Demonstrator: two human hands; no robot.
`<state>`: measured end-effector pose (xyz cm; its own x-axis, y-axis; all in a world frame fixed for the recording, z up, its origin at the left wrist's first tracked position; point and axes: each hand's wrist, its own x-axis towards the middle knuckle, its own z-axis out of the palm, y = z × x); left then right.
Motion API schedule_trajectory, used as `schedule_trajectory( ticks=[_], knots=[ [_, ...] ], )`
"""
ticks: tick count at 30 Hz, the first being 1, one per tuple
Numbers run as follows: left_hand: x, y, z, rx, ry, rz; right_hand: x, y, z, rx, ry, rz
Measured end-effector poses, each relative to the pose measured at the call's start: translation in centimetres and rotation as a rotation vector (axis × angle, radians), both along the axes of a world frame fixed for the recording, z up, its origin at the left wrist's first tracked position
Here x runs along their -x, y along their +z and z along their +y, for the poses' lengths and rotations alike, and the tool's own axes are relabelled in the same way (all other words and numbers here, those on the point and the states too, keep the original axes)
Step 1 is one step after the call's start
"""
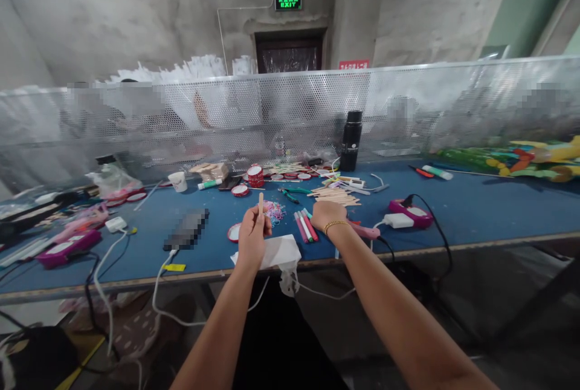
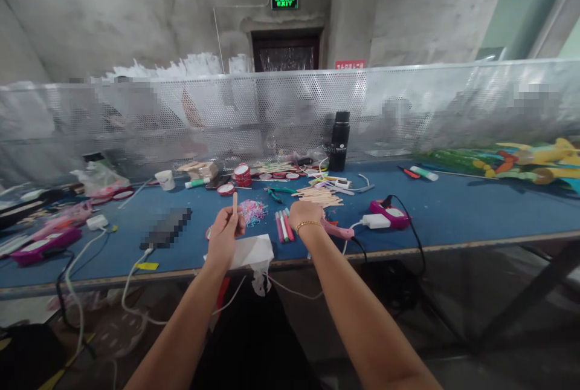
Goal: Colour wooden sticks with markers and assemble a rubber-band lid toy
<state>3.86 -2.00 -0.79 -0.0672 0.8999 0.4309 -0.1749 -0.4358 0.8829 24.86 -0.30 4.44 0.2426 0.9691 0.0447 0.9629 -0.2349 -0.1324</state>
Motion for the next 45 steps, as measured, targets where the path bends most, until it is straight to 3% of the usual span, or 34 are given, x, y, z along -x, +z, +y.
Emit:
schedule_trajectory(
  ticks=[6, 15, 21, 26, 33, 41, 45],
  knots=[
    [-0.1, 0.1, -0.2, 0.001, -0.003, -0.007, 1.0, 0.0, -0.5, 0.022, -0.004, 0.039],
    [-0.4, 0.6, -0.8, 0.005, 0.003, -0.041, 1.4, -0.1, -1.2, -0.073, 0.017, 0.106],
    [-0.5, 1.1, -1.0, 0.010, 0.015, -0.088, 1.4, 1.0, -2.8, -0.242, 0.046, 0.172],
    [-0.6, 1.9, -1.3, 0.025, 0.018, -0.131, 2.6, 1.8, -6.5, -0.428, 0.156, 0.299],
    [-0.7, 2.8, -1.9, 0.072, -0.024, -0.165, 6.0, 0.1, -10.5, -0.488, 0.367, 0.469],
    [-0.4, 3.0, -2.2, 0.072, 0.027, -0.238, 5.0, -1.2, -11.2, -0.443, 0.477, 0.586],
    [-0.4, 3.0, -2.3, 0.064, 0.018, -0.238, 4.8, -1.3, -9.8, -0.548, 0.507, 0.859]
  ],
)
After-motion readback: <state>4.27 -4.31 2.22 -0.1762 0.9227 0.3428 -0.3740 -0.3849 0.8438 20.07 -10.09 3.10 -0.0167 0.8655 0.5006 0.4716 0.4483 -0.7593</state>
